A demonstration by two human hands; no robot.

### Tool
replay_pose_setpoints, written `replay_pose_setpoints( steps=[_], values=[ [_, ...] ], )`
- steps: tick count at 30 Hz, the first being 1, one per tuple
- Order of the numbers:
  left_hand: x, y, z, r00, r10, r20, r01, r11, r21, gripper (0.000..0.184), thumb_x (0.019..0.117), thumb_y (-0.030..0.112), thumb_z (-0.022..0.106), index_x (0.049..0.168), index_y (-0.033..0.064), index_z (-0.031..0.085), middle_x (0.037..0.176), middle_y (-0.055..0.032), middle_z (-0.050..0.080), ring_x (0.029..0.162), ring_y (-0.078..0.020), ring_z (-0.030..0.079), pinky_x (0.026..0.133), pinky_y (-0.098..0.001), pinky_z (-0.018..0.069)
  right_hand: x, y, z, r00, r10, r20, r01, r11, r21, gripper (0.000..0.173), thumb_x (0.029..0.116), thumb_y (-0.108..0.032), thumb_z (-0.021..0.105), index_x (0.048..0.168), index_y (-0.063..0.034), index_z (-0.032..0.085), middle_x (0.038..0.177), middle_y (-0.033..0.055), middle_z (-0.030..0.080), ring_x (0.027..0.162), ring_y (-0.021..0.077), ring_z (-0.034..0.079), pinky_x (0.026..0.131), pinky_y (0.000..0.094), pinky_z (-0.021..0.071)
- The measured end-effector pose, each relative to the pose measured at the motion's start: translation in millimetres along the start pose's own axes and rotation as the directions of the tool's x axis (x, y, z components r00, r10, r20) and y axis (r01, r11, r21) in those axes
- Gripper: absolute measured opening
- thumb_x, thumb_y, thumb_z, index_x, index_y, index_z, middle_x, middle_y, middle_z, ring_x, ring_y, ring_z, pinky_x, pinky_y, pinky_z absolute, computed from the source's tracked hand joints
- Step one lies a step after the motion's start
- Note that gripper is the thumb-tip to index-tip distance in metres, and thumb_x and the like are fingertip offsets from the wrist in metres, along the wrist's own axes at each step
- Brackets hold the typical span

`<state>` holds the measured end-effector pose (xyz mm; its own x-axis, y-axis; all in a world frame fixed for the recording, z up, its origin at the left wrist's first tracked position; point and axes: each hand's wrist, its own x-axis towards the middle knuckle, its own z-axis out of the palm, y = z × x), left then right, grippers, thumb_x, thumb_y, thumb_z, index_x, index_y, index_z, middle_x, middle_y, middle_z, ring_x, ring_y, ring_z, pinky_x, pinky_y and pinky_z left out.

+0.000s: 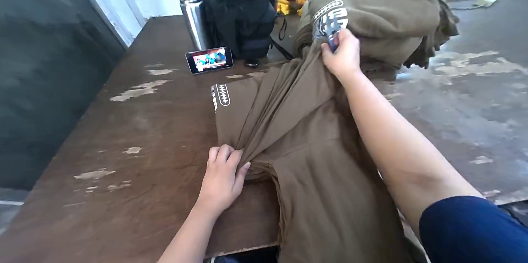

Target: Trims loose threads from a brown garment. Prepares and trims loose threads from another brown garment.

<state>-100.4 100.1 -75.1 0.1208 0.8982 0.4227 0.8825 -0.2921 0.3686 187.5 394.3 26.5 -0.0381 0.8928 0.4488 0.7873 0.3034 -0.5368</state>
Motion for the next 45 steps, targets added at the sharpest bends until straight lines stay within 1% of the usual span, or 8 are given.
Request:
replay_pose_setpoints(
  steps=[7, 14, 21, 26, 31, 34, 38, 45],
  values=[
    [-3, -5, 4, 0.997, 0.039, -0.062, -0.039, 0.999, 0.004, 0.047, 0.1021, 0.045, 0.046, 0.116, 0.0099, 0.073, 0.105, -0.013, 0.066, 0.105, -0.0353, 0.059, 0.091, -0.0483, 0.048, 9, 2, 15, 0.927, -0.146, 0.346, 0.193, 0.975, -0.106, 0.062, 0.0925, -0.05, 0.072, 0.117, 0.0047, 0.057, 0.103, 0.0279, 0.064, 0.098, 0.0479, 0.064, 0.082, 0.0698, 0.0472],
    [-2, -4, 3, 0.998, 0.023, -0.054, -0.024, 1.0, -0.012, 0.045, 0.103, 0.043, 0.045, 0.113, 0.009, 0.073, 0.105, -0.0126, 0.065, 0.106, -0.0349, 0.058, 0.092, -0.0477, 0.0474, 19, -23, 4, 0.957, -0.273, 0.099, 0.27, 0.962, 0.045, 0.04, 0.0945, -0.014, 0.066, 0.122, 0.0133, 0.056, 0.113, 0.0324, 0.062, 0.106, 0.046, 0.062, 0.094, 0.0602, 0.0468],
    [-2, -7, 3, 0.998, 0.033, -0.062, -0.033, 0.999, -0.004, 0.045, 0.1019, 0.044, 0.047, 0.117, 0.0109, 0.073, 0.105, -0.0116, 0.065, 0.106, -0.0335, 0.059, 0.093, -0.0465, 0.048, 49, -5, 57, 0.786, -0.221, 0.578, 0.272, 0.962, -0.002, 0.042, 0.0927, -0.026, 0.07, 0.12, 0.0042, 0.06, 0.109, 0.0287, 0.064, 0.104, 0.0459, 0.062, 0.088, 0.0694, 0.0444],
    [-2, -5, 2, 0.999, 0.022, -0.043, -0.021, 1.0, 0.011, 0.045, 0.1018, 0.045, 0.047, 0.117, 0.0114, 0.074, 0.105, -0.0108, 0.065, 0.106, -0.0329, 0.059, 0.092, -0.0456, 0.0482, 33, -12, 49, 0.895, -0.247, 0.372, 0.274, 0.962, -0.021, 0.043, 0.0881, -0.026, 0.07, 0.115, 0.0048, 0.058, 0.096, 0.0267, 0.064, 0.09, 0.0448, 0.065, 0.076, 0.0652, 0.0485],
    [-2, -5, 1, 0.999, 0.024, -0.034, -0.024, 0.999, -0.028, 0.044, 0.103, 0.04, 0.045, 0.112, 0.0074, 0.072, 0.107, -0.0137, 0.065, 0.108, -0.0359, 0.059, 0.094, -0.0486, 0.0483, 35, -34, 15, 0.944, -0.324, -0.058, 0.328, 0.942, 0.074, 0.053, 0.0821, -0.03, 0.065, 0.118, 0.0095, 0.058, 0.102, 0.0282, 0.065, 0.093, 0.0419, 0.065, 0.079, 0.0601, 0.0489],
    [-3, -5, 2, 0.999, 0.032, -0.04, -0.033, 0.999, -0.024, 0.043, 0.1022, 0.04, 0.046, 0.112, 0.0082, 0.073, 0.106, -0.0137, 0.066, 0.107, -0.0355, 0.059, 0.094, -0.0471, 0.0483, 54, -53, 15, 0.95, -0.282, 0.136, 0.275, 0.959, 0.072, 0.057, 0.0845, -0.028, 0.069, 0.128, 0.0067, 0.058, 0.122, 0.0289, 0.063, 0.113, 0.0424, 0.062, 0.095, 0.062, 0.0468],
    [-4, -6, 1, 0.998, 0.04, -0.048, -0.041, 0.999, -0.015, 0.042, 0.1011, 0.04, 0.048, 0.117, 0.0109, 0.074, 0.106, -0.0118, 0.066, 0.108, -0.0339, 0.059, 0.094, -0.0461, 0.0486, 58, -31, 64, 0.838, -0.096, 0.537, 0.206, 0.967, -0.149, 0.06, 0.0878, -0.038, 0.079, 0.126, 0.0045, 0.062, 0.119, 0.0326, 0.064, 0.116, 0.0511, 0.06, 0.096, 0.0747, 0.0423],
    [-4, -6, 3, 0.997, 0.043, -0.067, -0.043, 0.999, 0.006, 0.043, 0.1015, 0.042, 0.046, 0.116, 0.0125, 0.074, 0.103, -0.0104, 0.064, 0.104, -0.0319, 0.059, 0.091, -0.0434, 0.0486, 41, -19, 60, 0.921, -0.088, 0.38, 0.118, 0.991, -0.056, 0.051, 0.0861, -0.03, 0.078, 0.119, 0.0045, 0.059, 0.107, 0.0294, 0.065, 0.102, 0.0476, 0.063, 0.084, 0.0697, 0.0466]
  ],
)
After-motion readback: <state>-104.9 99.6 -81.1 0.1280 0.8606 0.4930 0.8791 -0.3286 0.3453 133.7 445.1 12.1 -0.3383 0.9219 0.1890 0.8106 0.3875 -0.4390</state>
